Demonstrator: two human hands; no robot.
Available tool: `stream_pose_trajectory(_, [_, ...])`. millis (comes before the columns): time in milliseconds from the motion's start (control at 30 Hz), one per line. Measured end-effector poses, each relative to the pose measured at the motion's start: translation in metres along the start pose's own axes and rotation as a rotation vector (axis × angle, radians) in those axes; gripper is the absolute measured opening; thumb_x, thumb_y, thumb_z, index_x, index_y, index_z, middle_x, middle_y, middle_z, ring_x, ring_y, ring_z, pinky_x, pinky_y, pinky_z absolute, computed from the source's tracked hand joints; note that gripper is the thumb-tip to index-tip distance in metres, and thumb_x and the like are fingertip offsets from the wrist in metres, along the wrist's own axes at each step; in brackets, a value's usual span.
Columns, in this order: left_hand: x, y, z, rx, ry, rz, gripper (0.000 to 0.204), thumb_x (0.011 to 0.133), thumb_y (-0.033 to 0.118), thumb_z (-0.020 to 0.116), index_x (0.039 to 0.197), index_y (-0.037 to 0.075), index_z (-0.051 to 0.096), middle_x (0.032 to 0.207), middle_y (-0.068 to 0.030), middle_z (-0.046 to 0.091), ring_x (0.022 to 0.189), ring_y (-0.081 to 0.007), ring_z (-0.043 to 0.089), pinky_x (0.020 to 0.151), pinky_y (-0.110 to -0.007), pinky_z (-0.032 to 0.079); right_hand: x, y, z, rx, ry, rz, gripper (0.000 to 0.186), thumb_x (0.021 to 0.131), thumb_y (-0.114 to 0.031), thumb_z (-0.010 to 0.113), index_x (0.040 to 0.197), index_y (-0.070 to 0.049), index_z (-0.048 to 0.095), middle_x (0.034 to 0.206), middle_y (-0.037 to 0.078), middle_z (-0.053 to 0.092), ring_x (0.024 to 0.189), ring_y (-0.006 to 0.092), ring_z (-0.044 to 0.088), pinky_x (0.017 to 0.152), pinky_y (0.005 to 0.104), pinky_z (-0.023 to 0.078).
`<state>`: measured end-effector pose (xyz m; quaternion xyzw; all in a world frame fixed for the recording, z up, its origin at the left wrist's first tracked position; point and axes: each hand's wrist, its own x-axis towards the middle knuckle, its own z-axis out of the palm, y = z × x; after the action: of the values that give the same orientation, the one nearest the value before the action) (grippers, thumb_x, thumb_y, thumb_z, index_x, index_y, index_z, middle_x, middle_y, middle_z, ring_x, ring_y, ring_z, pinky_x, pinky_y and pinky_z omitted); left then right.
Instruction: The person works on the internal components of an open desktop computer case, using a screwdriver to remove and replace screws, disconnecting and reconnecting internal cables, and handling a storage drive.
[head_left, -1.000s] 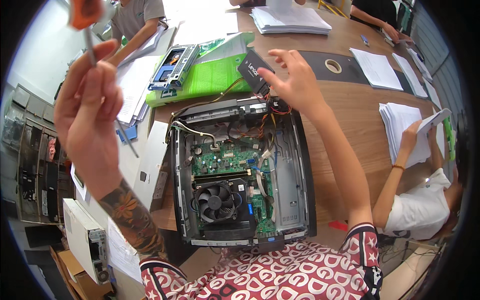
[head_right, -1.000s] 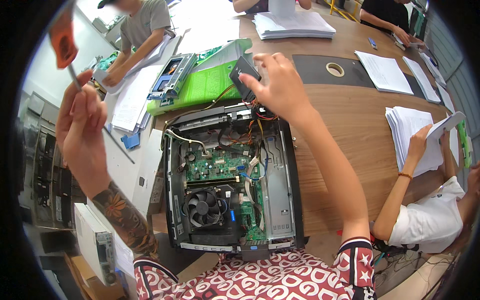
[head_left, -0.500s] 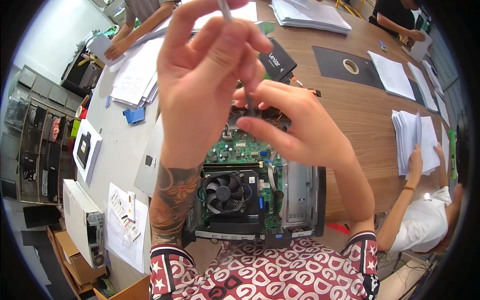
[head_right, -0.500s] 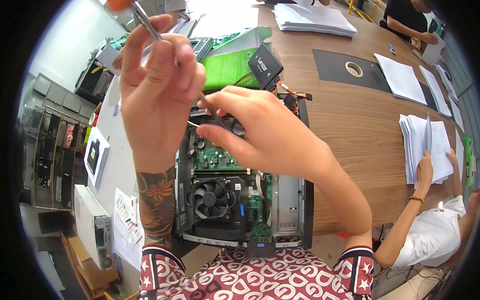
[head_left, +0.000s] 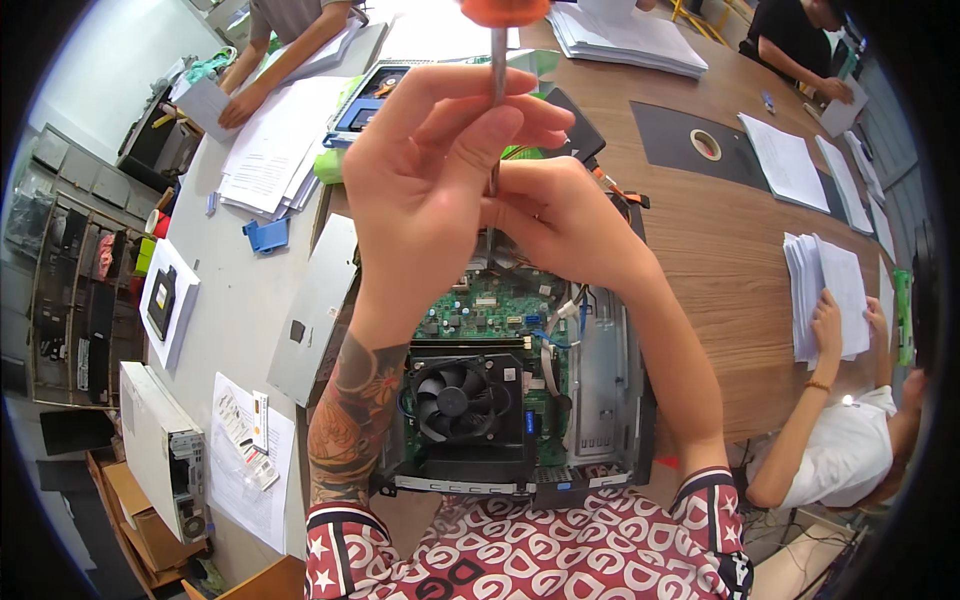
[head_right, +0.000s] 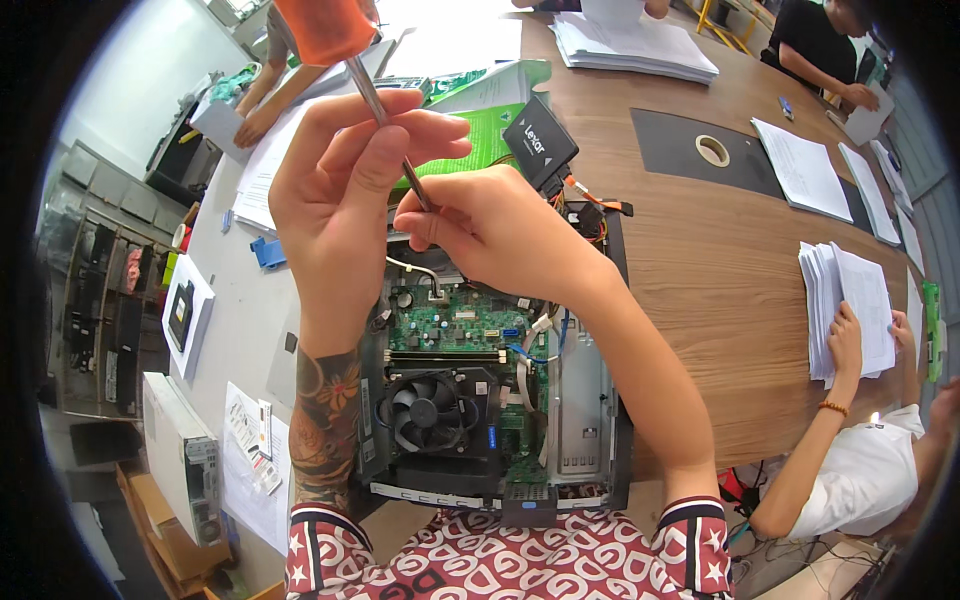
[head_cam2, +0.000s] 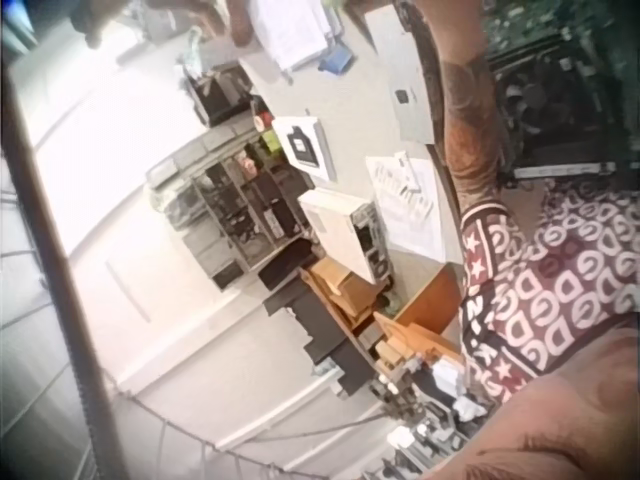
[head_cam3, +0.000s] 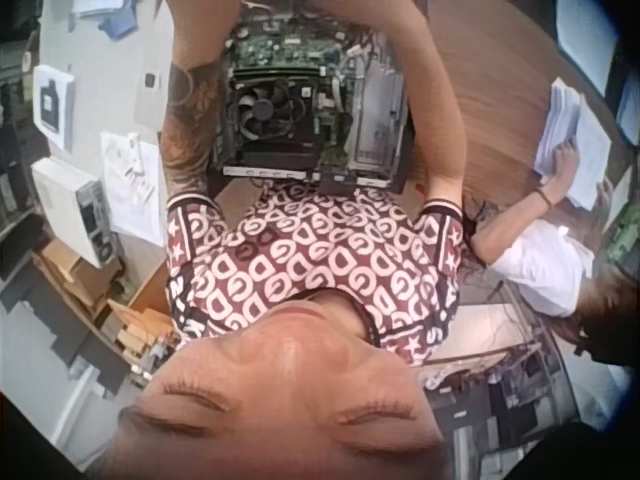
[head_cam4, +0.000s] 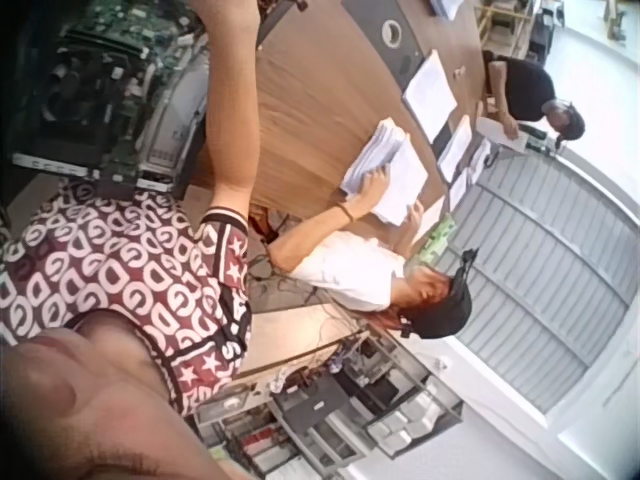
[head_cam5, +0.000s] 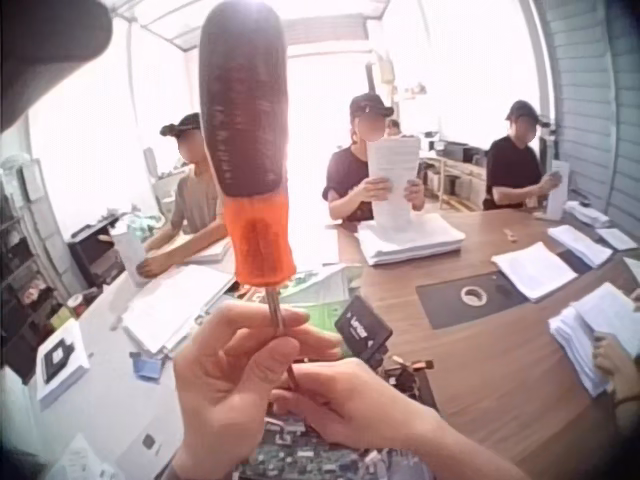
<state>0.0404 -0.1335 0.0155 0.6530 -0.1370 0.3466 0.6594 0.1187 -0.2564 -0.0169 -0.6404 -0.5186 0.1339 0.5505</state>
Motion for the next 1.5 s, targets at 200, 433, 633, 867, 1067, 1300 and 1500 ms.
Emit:
stream_pose_trajectory(200, [-0.006,-0.007,0.017,0.039,-0.140,0.150,0.028,0.105,0.016,0.049,0.119,-0.008,0.056,0.094,-0.0204,0.071,0.082,-0.0219,0.071,0.074,-0.031,0.058,-0.015,0.003,-0.003,-0.137,0.156,-0.193,0.011,0.088,-0.009,0.070,0.093,0.000,0.067,0.075,0.011,0.068,0.065,0.0255,0.066,0.060,0.0342,0.051])
stream_pose_trajectory(433, [-0.005,-0.007,0.011,0.090,-0.093,0.201,0.028,0.104,0.017,0.051,0.119,-0.007,0.055,0.092,-0.0196,0.071,0.079,-0.0215,0.070,0.073,-0.033,0.058,-0.015,-0.008,-0.008,-0.175,0.219,-0.260,0.018,0.086,-0.011,0.072,0.098,0.000,0.065,0.077,0.014,0.069,0.065,0.0312,0.066,0.061,0.0372,0.053])
stream_pose_trajectory(633, [-0.006,-0.020,0.010,0.015,-0.087,0.087,0.022,0.104,0.014,0.051,0.114,-0.005,0.055,0.093,-0.0165,0.069,0.079,-0.0200,0.069,0.073,-0.033,0.057,-0.017,0.010,-0.018,-0.217,0.112,-0.232,0.019,0.086,-0.010,0.072,0.099,0.002,0.063,0.077,0.016,0.068,0.067,0.0322,0.067,0.061,0.0382,0.052])
stream_pose_trajectory(867, [-0.007,-0.023,0.013,0.007,-0.035,0.049,0.015,0.101,0.003,0.052,0.111,-0.007,0.057,0.092,-0.0154,0.069,0.080,-0.0178,0.070,0.073,-0.029,0.058,-0.013,0.019,-0.015,-0.123,0.092,-0.180,0.021,0.087,-0.009,0.070,0.103,0.003,0.064,0.077,0.016,0.068,0.067,0.0336,0.066,0.062,0.0392,0.052])
stream_pose_trajectory(1067, [-0.006,-0.024,0.010,0.033,-0.069,0.055,0.015,0.102,0.004,0.051,0.111,-0.006,0.056,0.093,-0.0156,0.070,0.079,-0.0178,0.069,0.072,-0.029,0.057,-0.014,0.021,-0.015,-0.153,0.124,-0.184,0.021,0.087,-0.010,0.070,0.103,0.002,0.064,0.077,0.017,0.068,0.067,0.0347,0.066,0.061,0.0396,0.052])
stream_pose_trajectory(1300, [-0.010,-0.022,0.011,0.019,-0.053,0.024,0.014,0.103,0.005,0.050,0.110,-0.006,0.055,0.092,-0.0159,0.070,0.078,-0.0173,0.069,0.073,-0.029,0.056,-0.016,0.014,-0.017,-0.198,0.105,-0.178,0.015,0.087,-0.010,0.070,0.091,0.002,0.062,0.074,0.016,0.066,0.065,0.0353,0.065,0.060,0.0401,0.051])
stream_pose_trajectory(1500, [-0.010,-0.022,0.013,0.012,-0.056,0.034,0.014,0.103,0.005,0.050,0.110,-0.005,0.056,0.090,-0.0152,0.070,0.077,-0.0173,0.068,0.072,-0.029,0.056,-0.017,0.011,-0.018,-0.189,0.083,-0.182,0.014,0.087,-0.009,0.069,0.091,0.004,0.063,0.074,0.018,0.065,0.066,0.0359,0.064,0.060,0.0408,0.051])
